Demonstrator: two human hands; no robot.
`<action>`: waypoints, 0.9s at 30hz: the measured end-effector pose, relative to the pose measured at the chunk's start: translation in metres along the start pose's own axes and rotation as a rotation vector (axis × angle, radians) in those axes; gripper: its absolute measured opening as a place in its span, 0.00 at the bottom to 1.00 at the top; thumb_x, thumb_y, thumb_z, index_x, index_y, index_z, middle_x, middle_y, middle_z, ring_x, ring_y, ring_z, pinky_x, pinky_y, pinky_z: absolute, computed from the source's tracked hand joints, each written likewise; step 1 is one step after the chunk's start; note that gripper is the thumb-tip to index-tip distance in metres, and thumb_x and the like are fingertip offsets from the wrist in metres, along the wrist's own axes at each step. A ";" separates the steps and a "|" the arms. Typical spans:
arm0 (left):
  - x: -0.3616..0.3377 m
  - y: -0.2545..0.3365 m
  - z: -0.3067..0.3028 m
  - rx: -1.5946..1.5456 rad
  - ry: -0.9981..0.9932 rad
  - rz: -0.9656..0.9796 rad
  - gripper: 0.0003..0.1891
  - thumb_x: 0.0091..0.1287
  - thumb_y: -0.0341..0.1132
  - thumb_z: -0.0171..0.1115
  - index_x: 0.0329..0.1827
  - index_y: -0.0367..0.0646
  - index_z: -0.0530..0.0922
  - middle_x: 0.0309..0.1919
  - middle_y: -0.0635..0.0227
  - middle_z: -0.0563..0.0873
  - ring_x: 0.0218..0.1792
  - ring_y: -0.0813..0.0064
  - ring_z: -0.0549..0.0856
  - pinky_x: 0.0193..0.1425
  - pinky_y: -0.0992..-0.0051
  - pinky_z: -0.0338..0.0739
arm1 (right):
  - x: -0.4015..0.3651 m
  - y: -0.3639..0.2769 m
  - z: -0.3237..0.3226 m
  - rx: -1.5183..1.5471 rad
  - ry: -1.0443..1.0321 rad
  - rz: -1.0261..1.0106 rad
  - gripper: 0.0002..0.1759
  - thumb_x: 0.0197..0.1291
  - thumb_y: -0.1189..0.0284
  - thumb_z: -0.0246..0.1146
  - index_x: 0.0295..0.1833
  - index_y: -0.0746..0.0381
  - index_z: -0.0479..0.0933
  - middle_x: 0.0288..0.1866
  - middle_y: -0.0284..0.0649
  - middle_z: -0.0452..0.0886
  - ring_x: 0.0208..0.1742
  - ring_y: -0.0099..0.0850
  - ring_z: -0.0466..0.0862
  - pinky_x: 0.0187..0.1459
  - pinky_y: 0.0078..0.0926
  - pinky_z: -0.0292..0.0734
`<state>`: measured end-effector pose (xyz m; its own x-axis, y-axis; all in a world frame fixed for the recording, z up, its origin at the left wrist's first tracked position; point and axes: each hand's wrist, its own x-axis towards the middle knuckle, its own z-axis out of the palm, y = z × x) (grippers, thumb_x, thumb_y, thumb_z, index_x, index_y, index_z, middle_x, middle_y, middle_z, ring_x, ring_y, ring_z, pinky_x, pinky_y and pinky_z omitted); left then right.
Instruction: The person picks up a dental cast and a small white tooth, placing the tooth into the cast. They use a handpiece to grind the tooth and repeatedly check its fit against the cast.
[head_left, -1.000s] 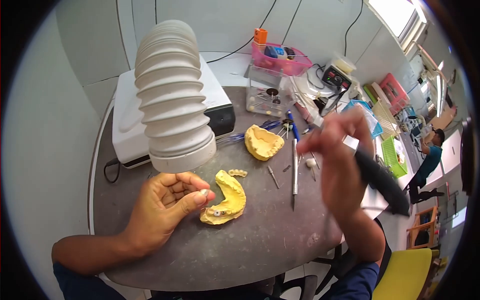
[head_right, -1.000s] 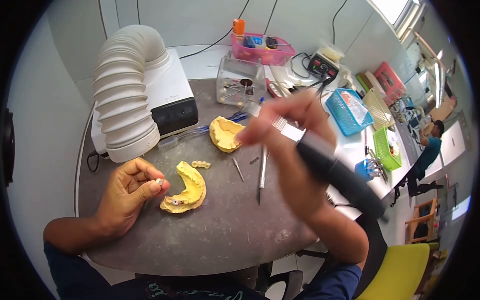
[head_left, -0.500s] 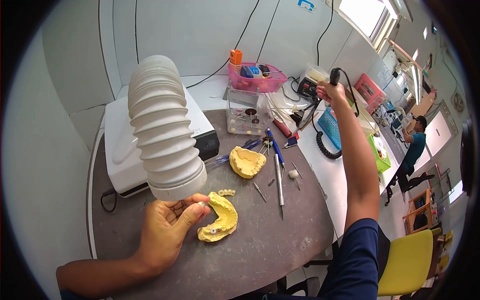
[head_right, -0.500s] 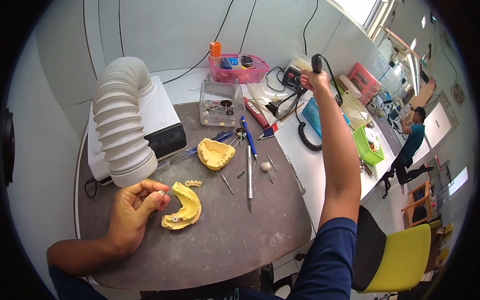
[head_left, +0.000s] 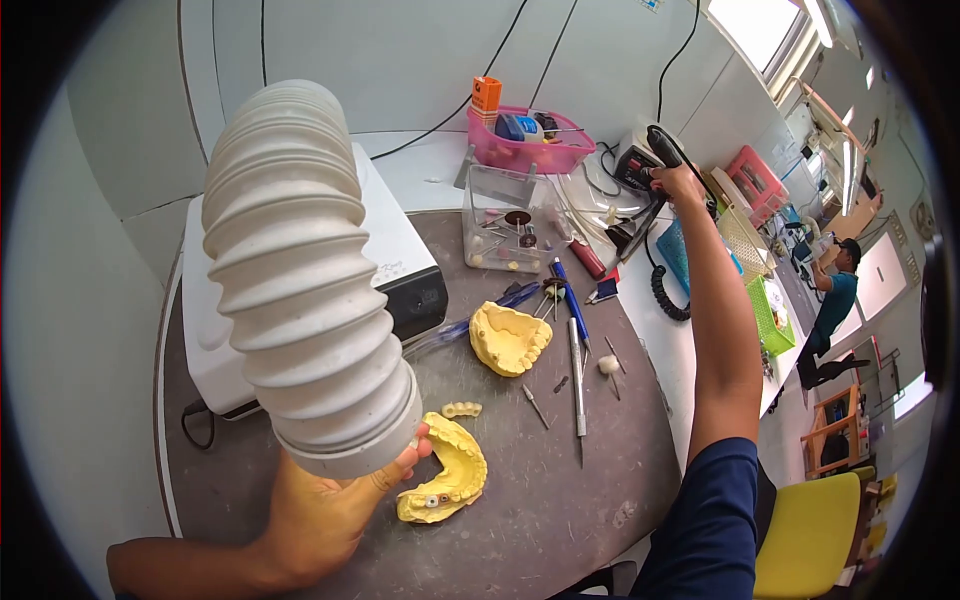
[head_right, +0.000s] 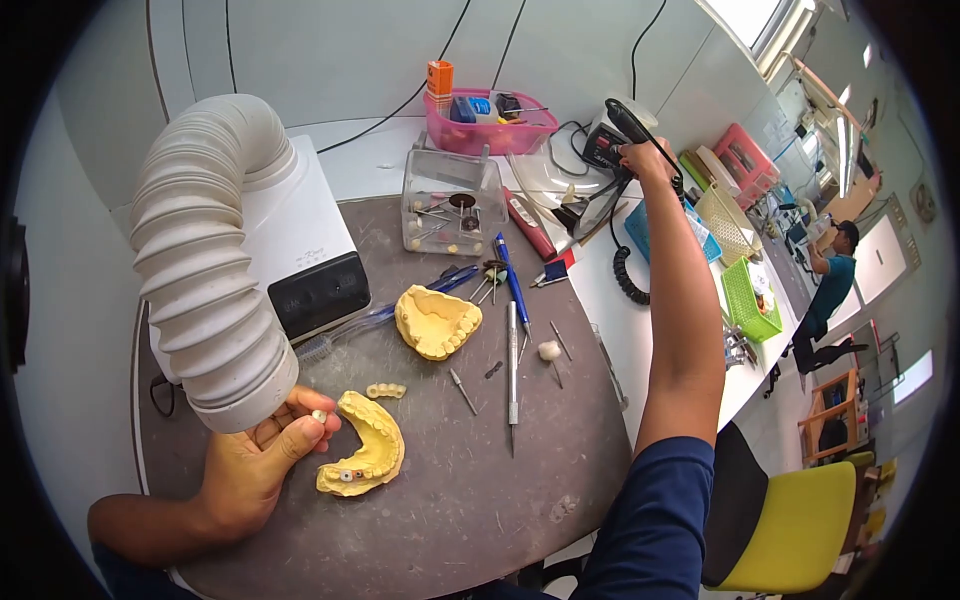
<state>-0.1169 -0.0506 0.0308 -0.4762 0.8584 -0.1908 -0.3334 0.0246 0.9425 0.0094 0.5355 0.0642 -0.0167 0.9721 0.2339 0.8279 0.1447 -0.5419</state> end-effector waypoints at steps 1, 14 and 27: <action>0.000 0.000 0.000 0.003 0.005 -0.010 0.10 0.73 0.26 0.60 0.55 0.34 0.77 0.43 0.64 0.85 0.45 0.79 0.83 0.52 0.78 0.80 | 0.000 0.000 -0.001 -0.003 0.003 0.003 0.16 0.49 0.57 0.77 0.28 0.59 0.85 0.23 0.32 0.86 0.27 0.23 0.87 0.33 0.23 0.81; 0.006 -0.008 -0.005 -0.011 -0.061 0.127 0.10 0.74 0.28 0.60 0.54 0.33 0.78 0.43 0.63 0.85 0.45 0.79 0.83 0.52 0.77 0.78 | -0.178 -0.053 -0.100 1.043 0.030 -0.303 0.24 0.69 0.53 0.62 0.55 0.62 0.81 0.32 0.34 0.81 0.32 0.22 0.81 0.39 0.16 0.78; 0.005 -0.009 -0.009 -0.026 -0.154 0.139 0.09 0.72 0.27 0.62 0.52 0.33 0.80 0.45 0.62 0.87 0.45 0.80 0.85 0.52 0.80 0.80 | -0.433 -0.027 -0.090 1.079 -0.798 -0.875 0.12 0.64 0.72 0.63 0.45 0.64 0.67 0.40 0.46 0.79 0.48 0.35 0.86 0.52 0.31 0.78</action>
<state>-0.1235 -0.0508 0.0192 -0.3895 0.9209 -0.0137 -0.2948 -0.1106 0.9491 0.0445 0.0937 0.0504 -0.8119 0.3176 0.4899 -0.3523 0.4026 -0.8448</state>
